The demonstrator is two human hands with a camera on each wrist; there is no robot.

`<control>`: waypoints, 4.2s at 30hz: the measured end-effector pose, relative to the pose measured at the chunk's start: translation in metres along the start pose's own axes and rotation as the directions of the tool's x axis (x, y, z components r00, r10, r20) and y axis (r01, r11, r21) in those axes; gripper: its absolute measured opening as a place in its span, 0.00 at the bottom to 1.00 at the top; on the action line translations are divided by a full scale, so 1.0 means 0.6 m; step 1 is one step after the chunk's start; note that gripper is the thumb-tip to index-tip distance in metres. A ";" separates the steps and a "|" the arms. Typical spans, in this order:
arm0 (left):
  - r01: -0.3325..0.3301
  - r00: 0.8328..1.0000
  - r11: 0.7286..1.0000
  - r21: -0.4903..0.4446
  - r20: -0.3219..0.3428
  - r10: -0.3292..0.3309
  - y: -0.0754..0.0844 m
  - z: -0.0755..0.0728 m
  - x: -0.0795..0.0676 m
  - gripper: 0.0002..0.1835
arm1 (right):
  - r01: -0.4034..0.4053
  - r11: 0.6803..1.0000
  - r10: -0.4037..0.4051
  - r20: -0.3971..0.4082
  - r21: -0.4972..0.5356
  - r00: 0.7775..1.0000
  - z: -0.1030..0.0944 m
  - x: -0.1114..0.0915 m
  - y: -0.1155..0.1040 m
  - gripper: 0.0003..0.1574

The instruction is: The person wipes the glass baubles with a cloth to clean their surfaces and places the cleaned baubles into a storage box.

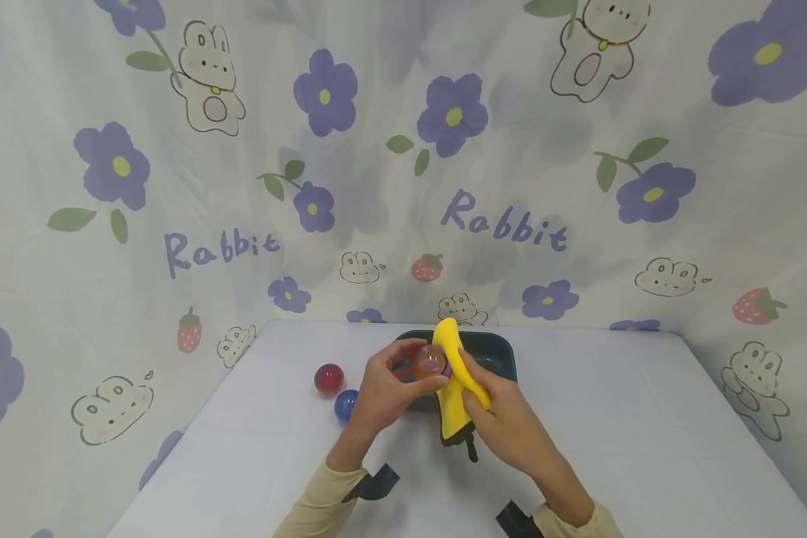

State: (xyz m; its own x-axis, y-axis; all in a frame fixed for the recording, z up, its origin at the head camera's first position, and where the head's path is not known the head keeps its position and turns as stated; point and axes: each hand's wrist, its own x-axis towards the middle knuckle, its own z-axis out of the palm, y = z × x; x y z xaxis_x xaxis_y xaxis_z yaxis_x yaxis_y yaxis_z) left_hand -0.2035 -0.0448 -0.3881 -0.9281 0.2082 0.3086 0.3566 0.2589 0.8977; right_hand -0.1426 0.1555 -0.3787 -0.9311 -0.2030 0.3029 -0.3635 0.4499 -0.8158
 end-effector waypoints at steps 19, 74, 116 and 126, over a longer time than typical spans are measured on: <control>0.020 0.994 0.999 0.034 0.107 -0.023 -0.005 -0.010 -0.001 0.31 | 0.181 0.974 -0.191 -0.061 -0.134 0.980 0.015 -0.004 -0.003 0.37; -0.054 0.997 0.997 -0.053 -0.063 0.050 0.001 0.009 -0.004 0.28 | -0.017 0.998 0.017 0.003 0.060 1.000 0.008 0.014 0.021 0.36; -0.191 0.973 0.976 0.107 0.155 0.173 0.002 0.015 -0.014 0.25 | 0.228 0.948 -0.244 -0.045 -0.222 0.969 0.003 0.007 0.015 0.39; -0.165 0.973 0.980 0.108 0.182 0.144 0.014 0.006 -0.017 0.26 | 0.157 0.985 -0.157 0.000 -0.069 0.988 -0.005 0.010 0.027 0.36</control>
State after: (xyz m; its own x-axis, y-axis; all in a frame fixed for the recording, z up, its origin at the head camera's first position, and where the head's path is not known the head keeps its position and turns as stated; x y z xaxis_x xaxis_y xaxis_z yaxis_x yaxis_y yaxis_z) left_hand -0.1904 -0.0415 -0.3846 -0.8322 0.4113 0.3719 0.5142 0.3212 0.7953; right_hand -0.1545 0.1642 -0.3887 -0.8625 -0.2710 0.4273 -0.5060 0.4713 -0.7224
